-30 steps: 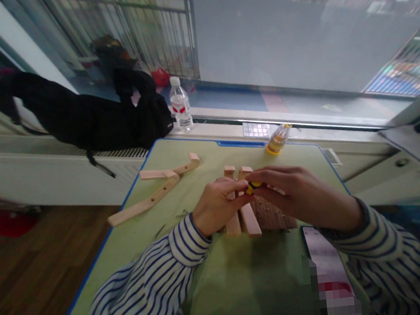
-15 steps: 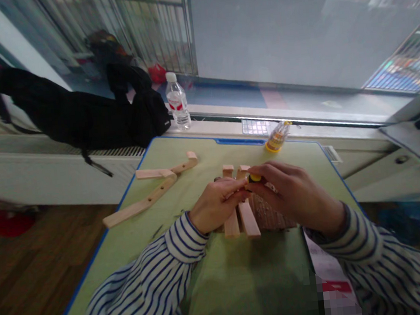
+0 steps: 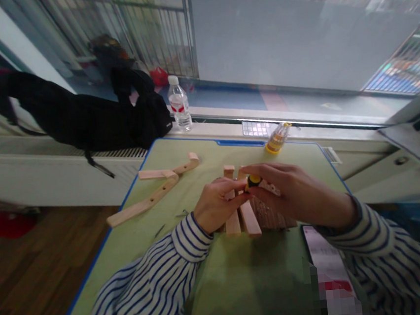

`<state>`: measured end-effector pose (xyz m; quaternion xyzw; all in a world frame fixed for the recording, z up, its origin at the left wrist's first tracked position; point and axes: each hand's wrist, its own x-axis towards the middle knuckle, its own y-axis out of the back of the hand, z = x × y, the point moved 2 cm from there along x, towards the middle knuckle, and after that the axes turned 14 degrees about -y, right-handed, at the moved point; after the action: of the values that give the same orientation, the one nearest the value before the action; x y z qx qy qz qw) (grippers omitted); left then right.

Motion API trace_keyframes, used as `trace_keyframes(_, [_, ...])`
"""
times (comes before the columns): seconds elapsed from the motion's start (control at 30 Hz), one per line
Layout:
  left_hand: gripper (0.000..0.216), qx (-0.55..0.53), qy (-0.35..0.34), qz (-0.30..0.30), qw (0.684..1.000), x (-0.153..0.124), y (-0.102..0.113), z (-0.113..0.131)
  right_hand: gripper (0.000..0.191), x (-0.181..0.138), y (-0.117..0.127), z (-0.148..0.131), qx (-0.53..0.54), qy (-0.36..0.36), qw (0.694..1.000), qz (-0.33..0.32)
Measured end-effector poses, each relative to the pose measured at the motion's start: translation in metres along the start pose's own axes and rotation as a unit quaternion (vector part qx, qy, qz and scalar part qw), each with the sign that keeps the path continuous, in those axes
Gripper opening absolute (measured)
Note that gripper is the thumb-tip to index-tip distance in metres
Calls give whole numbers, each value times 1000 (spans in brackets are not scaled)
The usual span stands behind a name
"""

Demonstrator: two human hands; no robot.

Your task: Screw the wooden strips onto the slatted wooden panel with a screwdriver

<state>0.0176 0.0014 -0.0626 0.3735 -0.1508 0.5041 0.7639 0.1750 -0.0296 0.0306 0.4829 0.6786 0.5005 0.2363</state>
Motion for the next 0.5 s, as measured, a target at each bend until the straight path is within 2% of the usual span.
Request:
trace_keyframes(0.3, [19,8,10,16,1000,1,1,3,24,3,2,1,-2,85,996,4])
trace_keyframes(0.5, [15,19,-4,-11,1000,3,2,2,23,2,-1,2,-26,64,998,-6])
